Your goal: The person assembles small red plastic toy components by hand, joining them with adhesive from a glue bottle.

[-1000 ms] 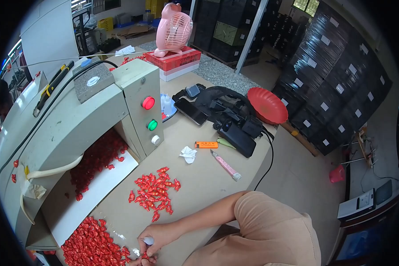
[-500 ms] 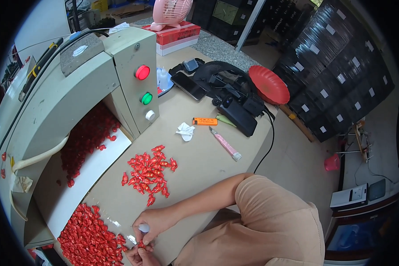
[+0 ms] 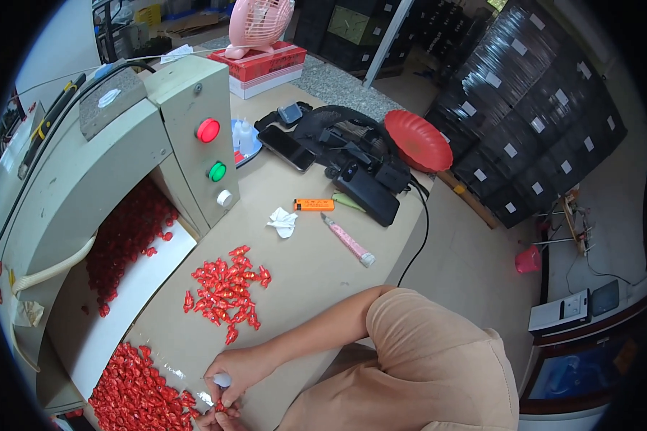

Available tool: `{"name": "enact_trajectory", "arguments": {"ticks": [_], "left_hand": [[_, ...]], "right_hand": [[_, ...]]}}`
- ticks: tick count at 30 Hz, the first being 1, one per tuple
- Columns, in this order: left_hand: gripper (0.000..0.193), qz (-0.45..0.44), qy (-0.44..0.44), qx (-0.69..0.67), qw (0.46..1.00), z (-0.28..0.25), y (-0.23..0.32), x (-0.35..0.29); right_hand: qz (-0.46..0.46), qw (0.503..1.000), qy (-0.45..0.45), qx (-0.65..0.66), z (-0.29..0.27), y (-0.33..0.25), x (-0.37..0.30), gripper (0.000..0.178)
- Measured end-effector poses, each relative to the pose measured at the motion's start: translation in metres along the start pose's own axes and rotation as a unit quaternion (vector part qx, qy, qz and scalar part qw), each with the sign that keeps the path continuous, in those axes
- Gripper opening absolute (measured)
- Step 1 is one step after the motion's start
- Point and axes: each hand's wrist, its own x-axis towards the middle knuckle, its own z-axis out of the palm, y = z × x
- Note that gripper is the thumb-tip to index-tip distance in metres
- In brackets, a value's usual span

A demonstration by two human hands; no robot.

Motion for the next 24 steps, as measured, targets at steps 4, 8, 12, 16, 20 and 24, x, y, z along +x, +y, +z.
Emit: {"name": "enact_trajectory", "arguments": {"ticks": [4,8,12,16,20,24], "left_hand": [[0.019,0.010,-0.021,-0.019,1.000,-0.005,-0.006,0.000],[0.018,0.010,-0.021,-0.021,0.999,-0.005,-0.005,0.001],[0.018,-0.008,-0.005,-0.025,1.000,-0.007,-0.005,0.000],[0.013,-0.011,0.018,-0.045,0.999,-0.014,-0.023,0.003],[0.013,-0.076,0.053,-0.062,0.994,-0.006,-0.023,0.012],[0.011,-0.044,0.016,0.091,0.995,0.009,-0.014,0.014]], "right_hand": [[0.000,1.000,-0.006,0.009,0.001,-0.002,-0.001,0.015],[0.004,1.000,-0.008,0.004,0.001,0.000,0.000,0.015],[-0.007,1.000,-0.008,0.006,0.002,0.002,0.002,0.016],[-0.007,1.000,-0.021,-0.004,0.005,-0.002,0.006,0.015],[-0.018,0.989,0.011,-0.148,-0.013,-0.022,-0.001,0.020],[0.023,0.988,0.134,-0.077,-0.031,-0.047,-0.003,0.020]]}}
